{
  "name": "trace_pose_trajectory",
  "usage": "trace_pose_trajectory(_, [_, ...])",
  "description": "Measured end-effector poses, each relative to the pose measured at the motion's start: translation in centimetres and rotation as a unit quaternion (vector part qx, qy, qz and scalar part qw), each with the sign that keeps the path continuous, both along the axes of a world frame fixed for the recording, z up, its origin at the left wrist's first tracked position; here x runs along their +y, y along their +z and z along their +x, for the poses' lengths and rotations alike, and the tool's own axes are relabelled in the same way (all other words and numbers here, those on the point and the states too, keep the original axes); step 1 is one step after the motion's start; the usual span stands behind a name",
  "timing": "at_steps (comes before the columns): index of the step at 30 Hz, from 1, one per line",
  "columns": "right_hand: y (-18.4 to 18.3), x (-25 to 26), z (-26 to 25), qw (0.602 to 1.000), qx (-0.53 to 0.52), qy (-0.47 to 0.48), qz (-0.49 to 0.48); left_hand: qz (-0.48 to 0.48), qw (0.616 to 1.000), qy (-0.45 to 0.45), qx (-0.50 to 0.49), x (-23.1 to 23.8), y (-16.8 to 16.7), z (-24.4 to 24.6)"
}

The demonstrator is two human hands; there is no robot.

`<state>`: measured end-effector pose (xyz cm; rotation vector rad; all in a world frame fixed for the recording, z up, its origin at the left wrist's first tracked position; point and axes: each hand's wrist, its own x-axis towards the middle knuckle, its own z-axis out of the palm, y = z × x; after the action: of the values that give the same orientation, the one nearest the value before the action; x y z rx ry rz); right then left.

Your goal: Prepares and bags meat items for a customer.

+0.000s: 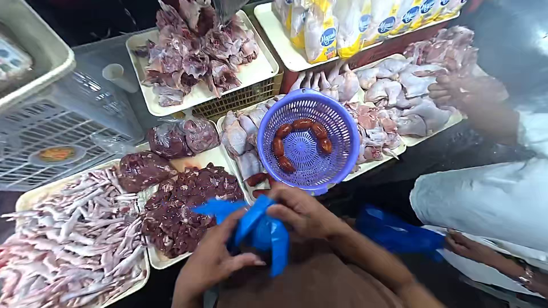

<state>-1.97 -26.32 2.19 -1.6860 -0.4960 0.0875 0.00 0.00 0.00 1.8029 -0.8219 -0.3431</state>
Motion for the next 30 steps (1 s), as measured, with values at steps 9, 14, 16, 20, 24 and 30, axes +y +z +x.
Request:
trace_pose_trajectory(9, [-1.8,-7.7,-13.2,0.935,0.027,-0.354,0.013,0.206,0.961,-0.183,0.018,-3.1,-2.6,7.3])
trace_pose_trajectory(14, [-2.8,-7.3,-15.6,0.837,0.096,-0.522,0.13,-0.319,0.841,-0.102,0.425,-5.6,-4.7,8.4])
trace_pose_trajectory(16, [-3.4,-6.0,-16.3,0.806,0.153,-0.547,0.165,-0.327,0.815,-0.042,0.476,-7.4,-5.6,6.3])
trace_pose_trajectory(20, [-4.6,-5.3,-17.2,0.782,0.213,-0.574,0.121,-0.185,0.866,0.019,0.464,-6.7,-4.7,0.7])
trace_pose_trajectory(24, [-5.4,-5.5,-17.1,0.726,0.209,-0.589,-0.287,-0.035,0.888,0.02,0.458,-6.8,-3.5,-0.2])
trace_pose_trajectory(30, [-4.5,2.0,-11.1,0.855,0.123,-0.391,-0.317,-0.056,0.842,-0.024,0.536,-8.3,-2.9,-2.5])
